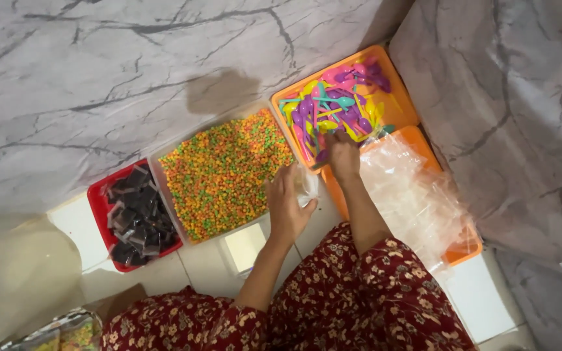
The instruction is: Portioning and weighing colorful sprinkles into small plastic bags for packaging.
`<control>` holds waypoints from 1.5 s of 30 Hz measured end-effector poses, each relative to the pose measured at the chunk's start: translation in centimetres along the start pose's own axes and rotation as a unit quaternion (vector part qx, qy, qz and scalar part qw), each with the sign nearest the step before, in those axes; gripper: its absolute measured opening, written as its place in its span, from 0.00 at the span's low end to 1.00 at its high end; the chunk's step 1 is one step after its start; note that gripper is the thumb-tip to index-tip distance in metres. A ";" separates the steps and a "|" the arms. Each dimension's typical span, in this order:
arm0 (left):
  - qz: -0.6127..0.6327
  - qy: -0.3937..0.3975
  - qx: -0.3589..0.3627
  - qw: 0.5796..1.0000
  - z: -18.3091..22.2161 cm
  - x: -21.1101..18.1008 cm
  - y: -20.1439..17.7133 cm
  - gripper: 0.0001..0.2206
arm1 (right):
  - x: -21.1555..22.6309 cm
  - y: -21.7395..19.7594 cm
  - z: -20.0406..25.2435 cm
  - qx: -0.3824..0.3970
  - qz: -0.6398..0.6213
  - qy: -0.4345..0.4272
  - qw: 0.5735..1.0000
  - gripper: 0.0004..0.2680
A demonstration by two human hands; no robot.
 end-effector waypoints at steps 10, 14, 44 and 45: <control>0.030 -0.017 -0.033 0.999 3.0 0.5 -5.2 0.51 | 2.2 -14.1 7.9 -0.176 -0.481 0.155 0.845 0.03; 0.029 0.003 -0.032 0.999 6.1 1.2 -6.6 0.50 | 4.4 -19.0 12.8 -0.201 -0.515 0.216 0.805 0.07; 0.014 0.039 -0.198 0.979 25.6 3.7 -15.5 0.37 | 27.4 -13.8 27.5 0.229 -0.352 -0.094 0.903 0.02; 0.017 0.035 -0.209 0.977 25.9 4.0 -15.5 0.34 | 27.9 -14.2 27.7 0.219 -0.359 -0.102 0.901 0.02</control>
Point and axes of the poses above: each hand's wrist, its own z-axis away from the middle knuckle, its own y-axis out of the palm, x = y × z, the point moved 9 cm from there along -z, towards the middle knuckle, and after that the axes turned 5 degrees about y, right-handed, at the moved point
